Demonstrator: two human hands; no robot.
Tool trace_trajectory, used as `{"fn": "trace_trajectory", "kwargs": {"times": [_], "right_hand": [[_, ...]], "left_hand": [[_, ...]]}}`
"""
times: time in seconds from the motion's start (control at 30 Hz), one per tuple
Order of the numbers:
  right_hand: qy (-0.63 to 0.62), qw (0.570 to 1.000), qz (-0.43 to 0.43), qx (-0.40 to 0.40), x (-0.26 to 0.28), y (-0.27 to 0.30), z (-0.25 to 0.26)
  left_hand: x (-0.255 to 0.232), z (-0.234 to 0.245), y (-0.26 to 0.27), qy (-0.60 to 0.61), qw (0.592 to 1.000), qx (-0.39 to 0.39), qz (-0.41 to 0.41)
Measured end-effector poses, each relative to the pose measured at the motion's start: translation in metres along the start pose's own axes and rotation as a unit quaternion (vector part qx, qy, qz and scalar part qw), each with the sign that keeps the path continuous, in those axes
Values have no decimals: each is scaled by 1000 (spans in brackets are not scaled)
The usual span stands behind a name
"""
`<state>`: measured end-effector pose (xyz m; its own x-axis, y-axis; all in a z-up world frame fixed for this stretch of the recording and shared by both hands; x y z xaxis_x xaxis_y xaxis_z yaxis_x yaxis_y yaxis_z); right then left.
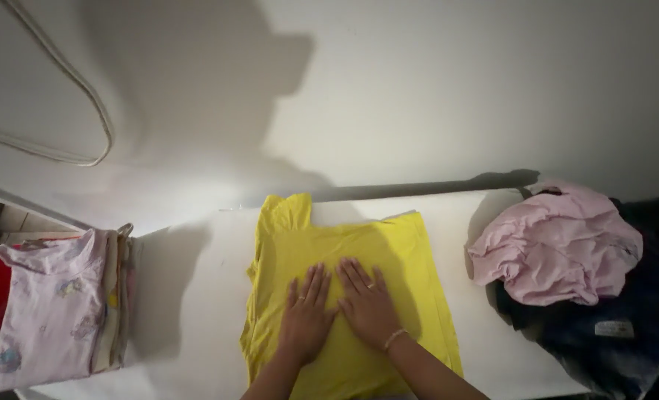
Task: The person folds a white t-shirt with an orange collar and the word 'English' on it, then folds a pink patterned shirt, and finally folds a yellow t-shirt. Each item is smoothed and folded into a neat stack on a white table.
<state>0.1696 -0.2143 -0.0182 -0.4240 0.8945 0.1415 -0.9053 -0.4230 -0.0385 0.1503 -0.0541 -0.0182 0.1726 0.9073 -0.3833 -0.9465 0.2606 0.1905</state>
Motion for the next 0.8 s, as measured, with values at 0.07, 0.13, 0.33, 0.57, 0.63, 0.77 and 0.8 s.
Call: {"fn": "trace_trajectory", "kwargs": {"times": [0.07,0.13,0.33,0.57,0.63,0.77,0.8], "right_hand": [[-8,990,-72,120,-34,10,0],[40,992,-115,-41,-70,19,24],[125,972,-189,-67,-125,32,49],[-123,983,-20,-135,-33,-42,20],[-103,992,45,-60,-21,-54,6],[8,998,25,56,-65,-49,-8],[-75,997,-22,-27,-89,-44,2]], "left_hand": [[19,11,2,42,995,-86,19],[46,31,13,38,969,-243,-1],[79,31,15,-50,987,-122,89],[4,19,-51,35,999,5,-15],[-12,24,-60,33,997,-33,-64],[13,26,-52,19,991,128,16],[26,37,-49,16,999,38,32]]}}
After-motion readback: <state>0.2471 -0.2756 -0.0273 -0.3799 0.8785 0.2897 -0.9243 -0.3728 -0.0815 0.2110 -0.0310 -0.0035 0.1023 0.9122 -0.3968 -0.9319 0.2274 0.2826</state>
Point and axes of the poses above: each hand's wrist, its own y-axis away from the middle knuckle, its own z-axis out of the back of the hand, x = y × z, the point moved 4 cm from there along -y, towards the middle knuckle, and after that the axes turned 8 degrees about y, right-handed, at the moved point
